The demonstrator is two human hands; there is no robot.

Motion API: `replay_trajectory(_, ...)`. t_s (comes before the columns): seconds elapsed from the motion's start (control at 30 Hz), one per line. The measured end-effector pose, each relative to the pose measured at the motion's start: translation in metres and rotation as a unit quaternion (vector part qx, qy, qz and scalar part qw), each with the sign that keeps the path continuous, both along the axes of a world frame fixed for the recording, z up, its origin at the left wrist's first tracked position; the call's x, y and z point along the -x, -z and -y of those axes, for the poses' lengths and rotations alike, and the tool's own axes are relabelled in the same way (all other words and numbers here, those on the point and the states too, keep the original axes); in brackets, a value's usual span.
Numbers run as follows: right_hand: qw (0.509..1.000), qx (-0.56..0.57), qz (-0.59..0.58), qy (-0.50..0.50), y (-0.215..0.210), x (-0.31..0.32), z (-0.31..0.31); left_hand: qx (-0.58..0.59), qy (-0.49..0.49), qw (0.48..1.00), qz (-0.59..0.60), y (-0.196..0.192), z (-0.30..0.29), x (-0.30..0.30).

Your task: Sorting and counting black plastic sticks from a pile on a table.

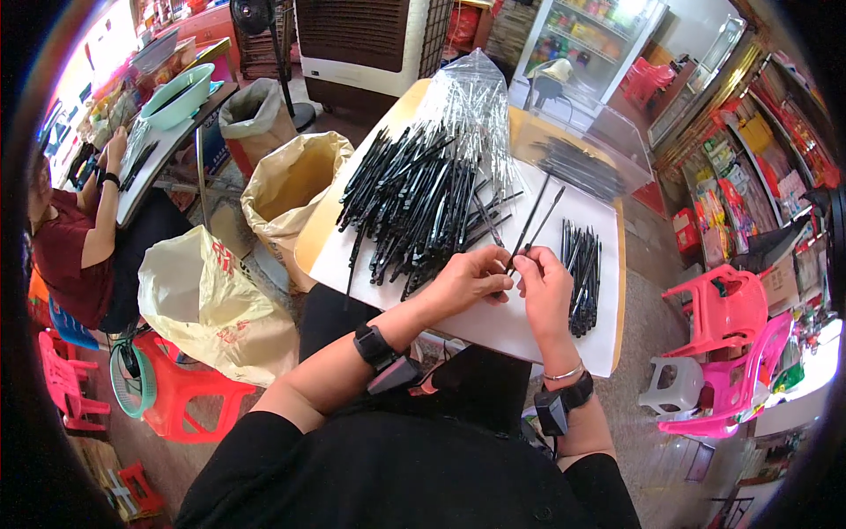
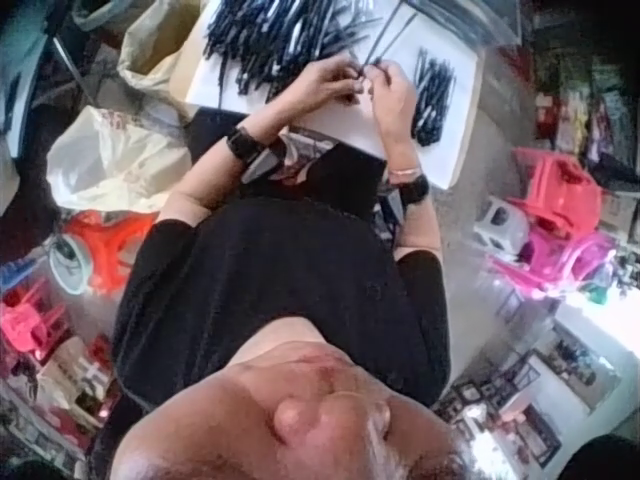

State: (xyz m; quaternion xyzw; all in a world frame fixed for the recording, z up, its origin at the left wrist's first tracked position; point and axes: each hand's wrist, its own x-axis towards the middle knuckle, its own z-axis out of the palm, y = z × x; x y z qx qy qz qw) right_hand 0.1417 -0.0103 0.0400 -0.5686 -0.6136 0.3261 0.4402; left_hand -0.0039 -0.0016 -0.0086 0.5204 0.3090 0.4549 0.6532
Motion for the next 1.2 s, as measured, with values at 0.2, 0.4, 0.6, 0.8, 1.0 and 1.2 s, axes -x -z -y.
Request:
replay_trajectory(0.2, 0.989, -0.066, 0.133, -0.020, 0.010, -0.029, -0.027, 0.020, -0.047, 0.998, 0.029, 0.000, -0.005, -0.002)
replay_trajectory(0.4, 0.841, -0.234, 0.469, -0.133, 0.018, -0.042, -0.056, 0.021, -0.066, 0.996, 0.050, 0.002, -0.005, 0.000)
replay_trajectory(0.6, 0.747, -0.297, 0.553, -0.216, 0.016, -0.042, -0.069, 0.017, -0.064, 0.998, 0.017, 0.001, -0.004, 0.003)
replay_trajectory(0.8, 0.748, -0.353, 0.509, -0.237, 0.014, -0.044, -0.075, 0.015, -0.059, 0.998, 0.014, -0.001, -0.004, 0.003)
replay_trajectory(1.0, 0.959, -0.249, 0.132, -0.039, -0.030, -0.035, -0.054, 0.012, -0.064, 0.996, 0.065, 0.005, -0.004, 0.005)
replay_trajectory(1.2, 0.971, -0.090, -0.219, 0.024, 0.004, -0.045, -0.049, 0.017, -0.056, 0.997, 0.047, 0.001, -0.005, 0.002)
